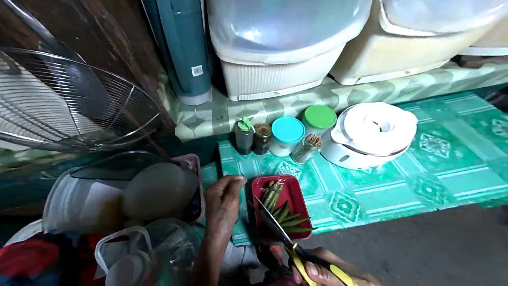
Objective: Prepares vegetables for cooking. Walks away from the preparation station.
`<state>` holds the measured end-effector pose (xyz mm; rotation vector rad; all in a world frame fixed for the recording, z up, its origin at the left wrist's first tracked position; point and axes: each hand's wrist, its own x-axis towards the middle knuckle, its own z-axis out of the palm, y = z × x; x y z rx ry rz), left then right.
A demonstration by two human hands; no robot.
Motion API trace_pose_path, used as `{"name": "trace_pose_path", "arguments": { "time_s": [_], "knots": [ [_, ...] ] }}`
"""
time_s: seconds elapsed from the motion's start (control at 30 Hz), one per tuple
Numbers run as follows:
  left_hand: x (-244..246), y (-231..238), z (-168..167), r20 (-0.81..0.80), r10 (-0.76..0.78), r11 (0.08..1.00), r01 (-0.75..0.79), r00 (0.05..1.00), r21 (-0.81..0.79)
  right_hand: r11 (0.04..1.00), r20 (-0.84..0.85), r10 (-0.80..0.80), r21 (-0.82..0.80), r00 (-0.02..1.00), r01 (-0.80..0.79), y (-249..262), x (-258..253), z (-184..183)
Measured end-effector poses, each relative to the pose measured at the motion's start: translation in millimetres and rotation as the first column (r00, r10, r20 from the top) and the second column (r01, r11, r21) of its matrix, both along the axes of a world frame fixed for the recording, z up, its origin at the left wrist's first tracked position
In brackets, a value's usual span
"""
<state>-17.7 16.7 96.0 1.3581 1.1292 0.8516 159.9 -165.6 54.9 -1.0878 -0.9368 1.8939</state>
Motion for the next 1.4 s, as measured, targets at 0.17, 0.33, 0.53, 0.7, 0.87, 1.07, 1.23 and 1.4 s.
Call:
{"name": "trace_pose_path", "arguments": {
  "time_s": [0.17, 0.33, 0.53, 0.7, 0.87, 1.07, 1.23, 1.4],
  "knots": [
    [1.1, -5.5, 1.9, -0.228, -0.065, 0.989, 0.093, 0.971, 0.115, 0.999, -0.032, -0.047, 0.010, 0.998, 0.047, 15.4, -10.9, 2.9],
    [-4.0, -9.9, 1.8, -0.320, -0.086, 0.956, 0.169, 0.943, 0.241, 0.996, 0.032, -0.045, -0.077, 0.998, 0.047, 23.9, -21.4, 8.5],
    [-5.5, -7.3, -2.8, -0.205, -0.142, 0.966, 0.181, 0.968, 0.186, 0.990, 0.075, -0.051, -0.125, 0.996, 0.060, 30.3, -28.3, 13.1],
    [-9.5, -4.5, -4.0, -0.145, -0.206, 0.957, 0.230, 0.968, 0.175, 0.992, 0.141, -0.083, -0.081, 0.987, 0.095, 34.1, -25.8, 14.8],
    [-9.6, -8.4, -5.3, -0.136, -0.174, 0.965, 0.196, 0.975, 0.172, 0.986, 0.199, -0.145, -0.050, 0.969, 0.158, 34.5, -12.3, 15.3],
    [-4.3, -10.7, -8.8, -0.176, -0.117, 0.958, 0.158, 0.977, 0.240, 0.985, 0.219, -0.150, -0.047, 0.964, 0.164, 32.4, -2.8, 16.6],
    [-3.6, -11.2, -6.6, -0.180, -0.092, 0.964, 0.132, 0.979, 0.230, 0.989, 0.395, -0.136, -0.001, 0.908, 0.148, 30.2, -6.2, 15.5],
    [-0.1, -15.0, -8.6, -0.186, -0.065, 0.959, 0.113, 0.980, 0.261, 0.995, 0.567, -0.100, 0.050, 0.817, 0.087, 30.1, -11.0, 11.7]
  ]
}}
